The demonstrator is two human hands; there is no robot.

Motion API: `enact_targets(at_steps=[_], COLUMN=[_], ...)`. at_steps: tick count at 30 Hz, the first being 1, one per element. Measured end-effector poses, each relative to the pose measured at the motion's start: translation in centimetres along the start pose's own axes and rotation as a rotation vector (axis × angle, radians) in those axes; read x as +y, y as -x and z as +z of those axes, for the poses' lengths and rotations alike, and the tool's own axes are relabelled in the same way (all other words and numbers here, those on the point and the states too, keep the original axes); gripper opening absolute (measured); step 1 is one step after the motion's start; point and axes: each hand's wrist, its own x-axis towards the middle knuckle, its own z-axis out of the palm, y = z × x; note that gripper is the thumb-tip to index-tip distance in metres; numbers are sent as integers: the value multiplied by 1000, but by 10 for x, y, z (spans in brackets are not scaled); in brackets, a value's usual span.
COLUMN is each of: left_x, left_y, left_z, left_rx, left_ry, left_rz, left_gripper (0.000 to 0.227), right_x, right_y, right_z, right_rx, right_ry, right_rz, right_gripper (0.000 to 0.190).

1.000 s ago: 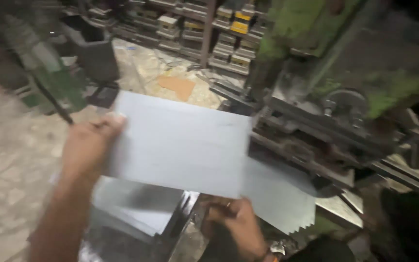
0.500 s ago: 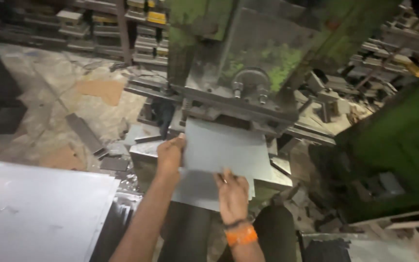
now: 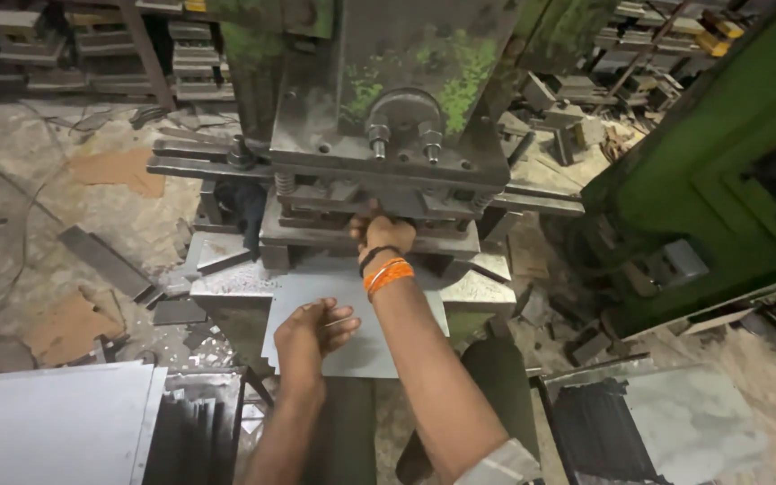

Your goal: Using an industrial press machine to stamp metal sheets into specific shapes.

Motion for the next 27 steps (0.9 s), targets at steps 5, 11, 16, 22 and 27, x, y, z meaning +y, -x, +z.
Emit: enact_targets(at_steps=[5,11,16,22,27], left_x=[4,2,-9,-13,-13], left_y=[10,18,18,16,25], left_z=[5,7,8,9,16], left_rx=[-17,3,-3,28,35], left_ry=[-28,-33,-30,-36,-32], left_rz=[21,49,29,53,97], left_gripper=[25,22,20,22,22], right_x=[-10,-12,-14,-16,-13], right_y=[24,50,62,65,65], right_z=[-6,-35,-36,-36,-38], right_rx=[-17,-160,-137,-140,-139], right_ry=[3,129,150,197,183], right_rz=[-12,-145,-187,-203,-281], right_gripper=[16,37,33,31,31])
